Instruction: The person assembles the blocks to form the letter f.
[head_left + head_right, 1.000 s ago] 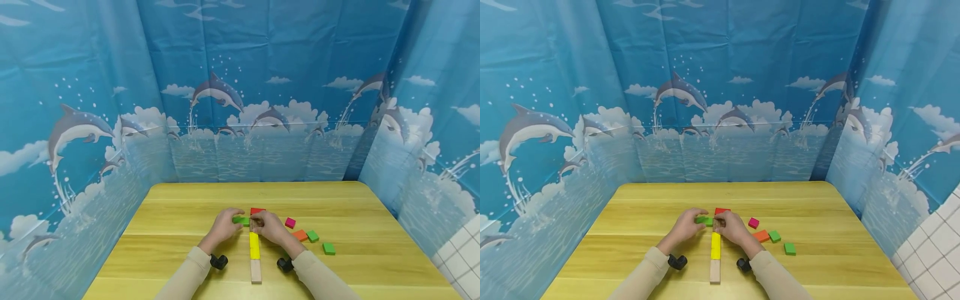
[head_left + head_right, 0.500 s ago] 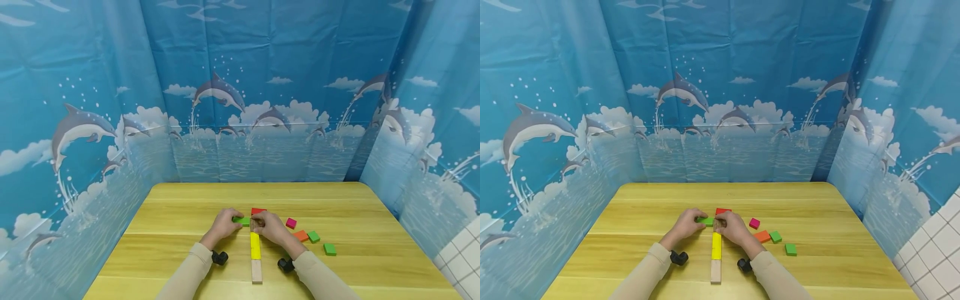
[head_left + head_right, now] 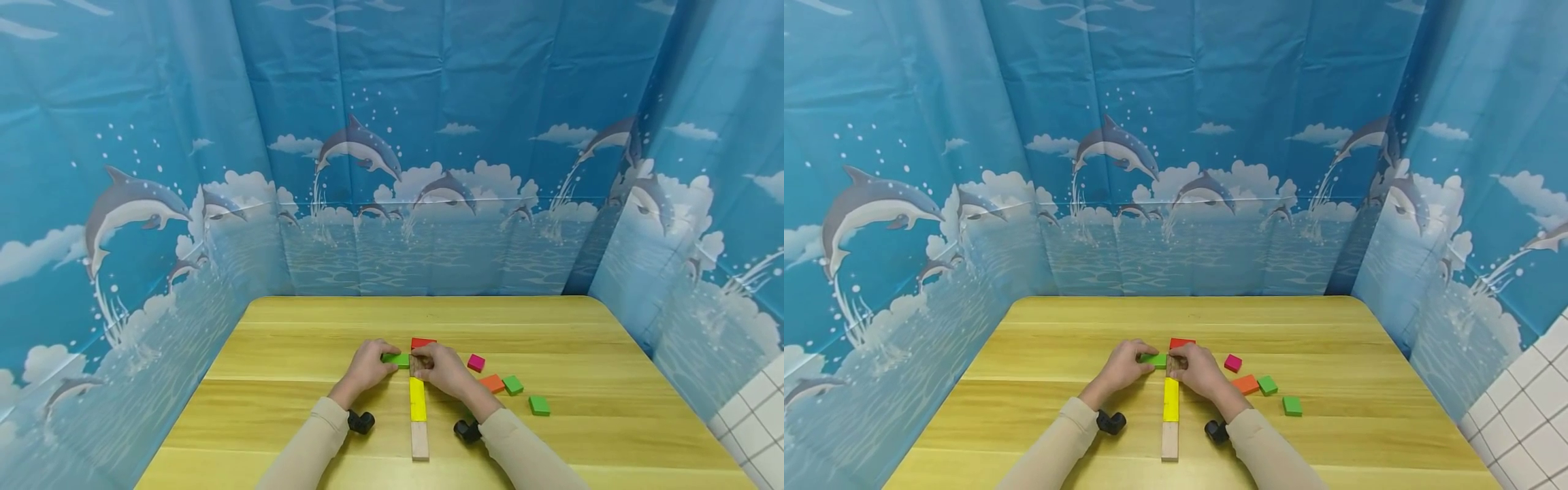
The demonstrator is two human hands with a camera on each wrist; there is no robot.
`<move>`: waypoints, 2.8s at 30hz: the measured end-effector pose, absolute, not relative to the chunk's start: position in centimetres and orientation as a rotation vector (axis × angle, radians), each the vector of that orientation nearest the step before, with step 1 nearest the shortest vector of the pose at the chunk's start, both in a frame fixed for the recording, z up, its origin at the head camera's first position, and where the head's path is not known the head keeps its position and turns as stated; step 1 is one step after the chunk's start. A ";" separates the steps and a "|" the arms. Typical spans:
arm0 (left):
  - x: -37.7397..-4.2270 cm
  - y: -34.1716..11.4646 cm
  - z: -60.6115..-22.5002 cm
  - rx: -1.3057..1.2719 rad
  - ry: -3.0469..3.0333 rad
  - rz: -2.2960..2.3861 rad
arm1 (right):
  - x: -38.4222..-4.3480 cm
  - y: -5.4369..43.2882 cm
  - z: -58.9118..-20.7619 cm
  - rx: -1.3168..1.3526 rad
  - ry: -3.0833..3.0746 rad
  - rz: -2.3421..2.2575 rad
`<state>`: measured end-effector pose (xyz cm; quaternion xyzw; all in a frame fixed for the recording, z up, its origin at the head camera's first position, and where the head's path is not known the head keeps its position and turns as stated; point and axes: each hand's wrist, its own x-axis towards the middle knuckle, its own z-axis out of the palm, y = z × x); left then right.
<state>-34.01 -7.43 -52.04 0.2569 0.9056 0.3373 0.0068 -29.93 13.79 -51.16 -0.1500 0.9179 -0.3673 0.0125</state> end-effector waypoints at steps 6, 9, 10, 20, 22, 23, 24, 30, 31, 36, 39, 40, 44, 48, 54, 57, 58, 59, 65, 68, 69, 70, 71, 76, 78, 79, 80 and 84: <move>-33.9 -7.5 -52.1 0.797 2.834 1.049 | -30.0 13.9 -51.1 -0.455 2.843 -1.160; -33.8 -7.5 -52.1 0.792 2.830 1.047 | -30.1 13.9 -51.0 -0.457 2.828 -1.160; -33.8 -7.6 -52.0 0.788 2.828 1.044 | -30.1 14.0 -51.0 -0.465 2.823 -1.162; -32.9 -8.1 -51.2 0.780 2.835 1.040 | -30.0 14.9 -49.0 -0.415 2.702 -1.328; -32.5 -8.1 -51.0 0.806 2.868 0.999 | -29.8 15.2 -48.4 -0.405 2.716 -1.318; -32.2 -8.0 -50.9 0.830 2.880 0.979 | -29.7 15.3 -48.1 -0.402 2.724 -1.314; -31.9 -8.0 -50.8 0.855 2.891 0.953 | -29.5 15.5 -47.9 -0.398 2.735 -1.305; -29.6 -7.3 -50.2 1.025 2.830 0.822 | -28.0 17.1 -46.7 -0.410 2.847 -1.237; -29.3 -7.2 -50.1 1.043 2.804 0.800 | -27.6 17.4 -46.5 -0.419 2.868 -1.220; -28.6 -6.5 -50.2 1.094 2.756 0.658 | -25.6 18.8 -46.0 -0.442 2.943 -1.106; -28.5 -6.4 -50.5 1.105 2.754 0.617 | -24.6 19.7 -46.0 -0.442 2.970 -1.045; -28.5 -6.4 -50.5 1.109 2.748 0.612 | -24.3 20.0 -46.0 -0.442 2.971 -1.034; -28.4 -6.6 -50.8 1.113 2.711 0.591 | -23.1 20.9 -46.1 -0.456 2.984 -0.976; -28.5 -6.8 -50.9 1.129 2.696 0.573 | -21.9 21.8 -46.1 -0.418 2.989 -0.914; -28.6 -6.8 -51.2 1.148 2.703 0.556 | -20.3 22.7 -46.5 -0.282 2.961 -0.795; -28.6 -6.9 -51.3 1.144 2.705 0.554 | -19.8 22.7 -47.0 -0.223 2.957 -0.747; -28.6 -6.9 -51.3 1.142 2.707 0.553 | -19.7 22.6 -47.2 -0.213 2.961 -0.733; -28.6 -6.9 -51.3 1.140 2.709 0.555 | -19.6 22.6 -47.3 -0.205 2.967 -0.720; -28.5 -7.1 -51.4 1.151 2.714 0.569 | -19.7 22.4 -48.0 -0.212 3.015 -0.653; -28.5 -7.2 -51.3 1.154 2.715 0.573 | -19.8 22.3 -48.2 -0.209 3.021 -0.658; -28.5 -7.2 -51.3 1.153 2.715 0.573 | -19.8 22.3 -48.3 -0.207 3.020 -0.663; -28.5 -7.2 -51.3 1.154 2.716 0.572 | -19.8 22.3 -48.4 -0.208 3.020 -0.668; -28.6 -7.2 -51.4 1.154 2.716 0.572 | -19.8 22.2 -48.5 -0.209 3.022 -0.668; -28.7 -7.2 -51.5 1.153 2.711 0.570 | -19.8 22.1 -48.7 -0.232 3.036 -0.664; -28.7 -7.2 -51.5 1.151 2.710 0.562 | -19.7 22.1 -48.8 -0.248 3.040 -0.664; -28.7 -7.3 -51.6 1.150 2.712 0.559 | -19.7 22.1 -48.8 -0.260 3.044 -0.659; -28.7 -7.3 -51.6 1.149 2.713 0.551 | -19.7 22.1 -48.9 -0.273 3.046 -0.656; -28.8 -7.2 -51.8 1.153 2.727 0.536 | -19.6 22.1 -48.9 -0.305 3.051 -0.660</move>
